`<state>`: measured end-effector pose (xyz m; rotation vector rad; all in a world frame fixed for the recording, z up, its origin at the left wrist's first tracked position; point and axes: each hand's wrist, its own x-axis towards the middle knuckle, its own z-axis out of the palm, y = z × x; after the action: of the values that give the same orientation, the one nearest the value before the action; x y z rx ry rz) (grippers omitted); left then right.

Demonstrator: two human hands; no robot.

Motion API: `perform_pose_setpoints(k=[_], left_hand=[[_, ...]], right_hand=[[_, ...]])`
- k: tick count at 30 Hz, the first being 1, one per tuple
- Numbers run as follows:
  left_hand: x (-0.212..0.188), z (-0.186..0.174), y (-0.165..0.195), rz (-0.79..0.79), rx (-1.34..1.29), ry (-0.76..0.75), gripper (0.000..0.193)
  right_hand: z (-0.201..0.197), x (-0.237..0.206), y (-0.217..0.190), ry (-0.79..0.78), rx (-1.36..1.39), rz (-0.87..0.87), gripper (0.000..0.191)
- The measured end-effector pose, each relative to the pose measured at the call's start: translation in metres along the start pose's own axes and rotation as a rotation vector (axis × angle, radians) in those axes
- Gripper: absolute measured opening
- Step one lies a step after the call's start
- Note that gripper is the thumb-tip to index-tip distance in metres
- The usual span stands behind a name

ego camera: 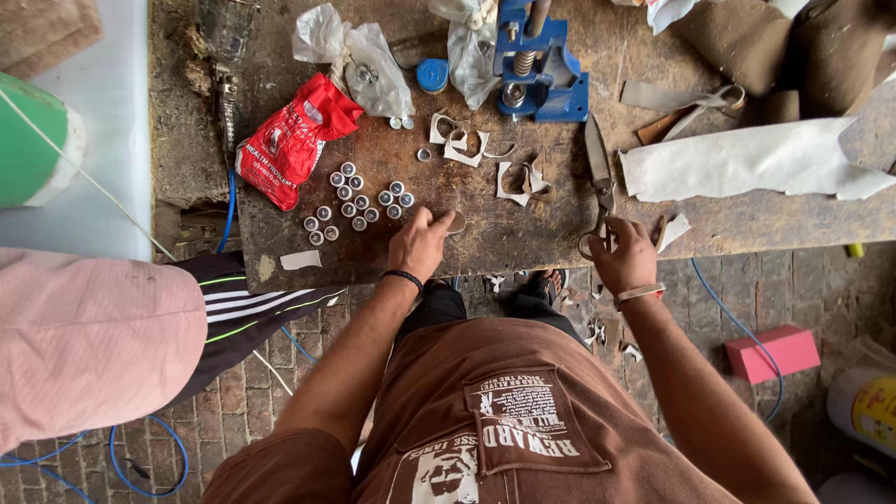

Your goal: The person cuts small rectangular pieces of white felt using shears, then places each piece into a metal cup and presses it using a manual press. The finished components are set aside on the table.

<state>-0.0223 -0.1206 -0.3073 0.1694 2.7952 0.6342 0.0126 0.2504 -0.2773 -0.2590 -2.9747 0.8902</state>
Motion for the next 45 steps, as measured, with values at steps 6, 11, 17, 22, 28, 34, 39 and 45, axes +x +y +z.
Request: perform_pose_setpoints(k=[6, 11, 17, 22, 28, 34, 39, 45], left_hand=[[0.035, -0.023, -0.111, 0.221, -0.05, 0.235, 0.064], [0.092, -0.03, -0.192, -0.12, -0.516, 0.152, 0.038], [0.109, -0.027, -0.257, -0.253, -0.753, -0.094, 0.039], [0.093, -0.021, -0.274, -0.233, -0.865, -0.192, 0.035], [0.114, -0.062, -0.28, -0.213, -0.818, -0.06, 0.026], [0.222, -0.132, -0.249, 0.179, -0.567, 0.313, 0.014], [0.333, -0.177, -0.205, 0.608, -0.24, 0.337, 0.02], [0.444, -0.185, -0.153, 0.612, 0.074, 0.155, 0.024]], right_hand=[[0.118, 0.02, -0.138, -0.208, 0.13, 0.007, 0.031], [0.226, 0.061, -0.251, -0.391, 0.302, 0.056, 0.041], [0.318, 0.078, -0.332, -0.368, 0.283, 0.323, 0.04], [0.343, 0.048, -0.339, -0.286, 0.326, 0.448, 0.033], [0.34, 0.038, -0.346, -0.28, 0.435, 0.563, 0.03], [0.312, 0.061, -0.359, -0.307, 0.552, 0.59, 0.033], [0.293, 0.095, -0.362, -0.344, 0.663, 0.56, 0.038], [0.293, 0.138, -0.342, -0.274, 0.821, 0.588, 0.04]])
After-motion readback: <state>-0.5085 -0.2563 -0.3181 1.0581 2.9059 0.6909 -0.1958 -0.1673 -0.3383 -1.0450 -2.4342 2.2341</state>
